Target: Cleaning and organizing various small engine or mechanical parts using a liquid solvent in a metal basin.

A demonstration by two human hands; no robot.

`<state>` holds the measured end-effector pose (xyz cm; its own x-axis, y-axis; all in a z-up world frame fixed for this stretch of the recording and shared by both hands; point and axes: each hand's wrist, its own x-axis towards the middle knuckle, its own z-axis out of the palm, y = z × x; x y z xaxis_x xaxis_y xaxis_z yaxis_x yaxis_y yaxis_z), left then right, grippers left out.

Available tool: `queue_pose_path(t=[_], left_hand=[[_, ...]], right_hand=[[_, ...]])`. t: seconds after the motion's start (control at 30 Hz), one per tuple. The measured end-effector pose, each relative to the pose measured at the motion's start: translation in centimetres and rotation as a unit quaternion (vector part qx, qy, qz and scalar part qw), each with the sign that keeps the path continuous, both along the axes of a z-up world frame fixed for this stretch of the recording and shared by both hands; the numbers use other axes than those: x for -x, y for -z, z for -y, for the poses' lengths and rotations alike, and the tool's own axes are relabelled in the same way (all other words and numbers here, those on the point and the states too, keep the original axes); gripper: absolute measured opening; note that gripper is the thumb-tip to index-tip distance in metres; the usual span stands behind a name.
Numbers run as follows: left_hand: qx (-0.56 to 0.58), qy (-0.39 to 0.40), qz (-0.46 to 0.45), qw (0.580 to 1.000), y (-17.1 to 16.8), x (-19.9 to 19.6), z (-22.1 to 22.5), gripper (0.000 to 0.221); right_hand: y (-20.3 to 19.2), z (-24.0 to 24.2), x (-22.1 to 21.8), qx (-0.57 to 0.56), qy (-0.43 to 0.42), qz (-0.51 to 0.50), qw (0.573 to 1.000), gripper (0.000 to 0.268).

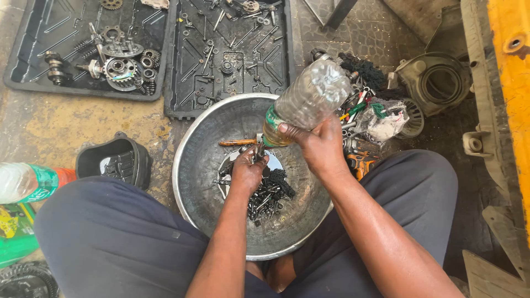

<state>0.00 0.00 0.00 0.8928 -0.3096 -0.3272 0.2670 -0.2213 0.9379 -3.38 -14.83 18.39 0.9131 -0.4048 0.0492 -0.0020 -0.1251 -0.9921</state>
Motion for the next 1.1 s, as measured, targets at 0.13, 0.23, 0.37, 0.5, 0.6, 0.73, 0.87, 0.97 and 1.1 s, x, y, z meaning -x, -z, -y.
queue_pose_path(t=[0.13, 0.23, 0.37, 0.5, 0.6, 0.73, 0.87, 0.97, 1.1], left_hand=[[0.023, 0.019, 0.011, 0.999, -1.2, 0.0, 0.0, 0.031], [0.029, 0.01, -0.002, 1.0, -2.6, 0.2, -0.1, 0.031], [0.062, 0.018, -0.039, 0.997, -2.5, 0.2, -0.2, 0.028], [0.09, 0.021, -0.042, 0.995, -1.6, 0.1, -0.1, 0.028], [0.086, -0.003, -0.107, 0.991, -2.2, 0.0, 0.3, 0.032], [0.231, -0.063, -0.27, 0.933, -5.3, 0.1, -0.3, 0.045], [0.31, -0.061, -0.332, 0.889, -4.0, 0.1, -0.8, 0.037], [0.354, -0.062, -0.349, 0.866, -3.6, 0.1, -1.2, 0.04], [0.406, -0.029, -0.365, 0.838, -3.2, 0.0, -1.5, 0.041]], right_hand=[[-0.3, 0.4, -0.1, -0.006, 0.015, 0.009, 1.0, 0.044], [0.1, 0.7, -0.3, -0.035, 0.018, 0.028, 0.999, 0.043], [0.1, 1.0, -0.4, -0.073, 0.014, 0.059, 0.995, 0.042], [0.0, 1.1, -0.3, -0.086, 0.012, 0.051, 0.995, 0.042], [-0.2, 0.9, -0.6, -0.112, -0.02, 0.057, 0.992, 0.049], [0.2, 0.2, -0.5, -0.126, -0.022, 0.033, 0.991, 0.047], [0.3, 0.4, -0.4, -0.066, 0.019, 0.025, 0.997, 0.04], [0.6, 0.6, -0.4, -0.069, 0.036, 0.06, 0.995, 0.042], [0.6, 1.0, -0.4, -0.08, 0.054, 0.078, 0.992, 0.042]])
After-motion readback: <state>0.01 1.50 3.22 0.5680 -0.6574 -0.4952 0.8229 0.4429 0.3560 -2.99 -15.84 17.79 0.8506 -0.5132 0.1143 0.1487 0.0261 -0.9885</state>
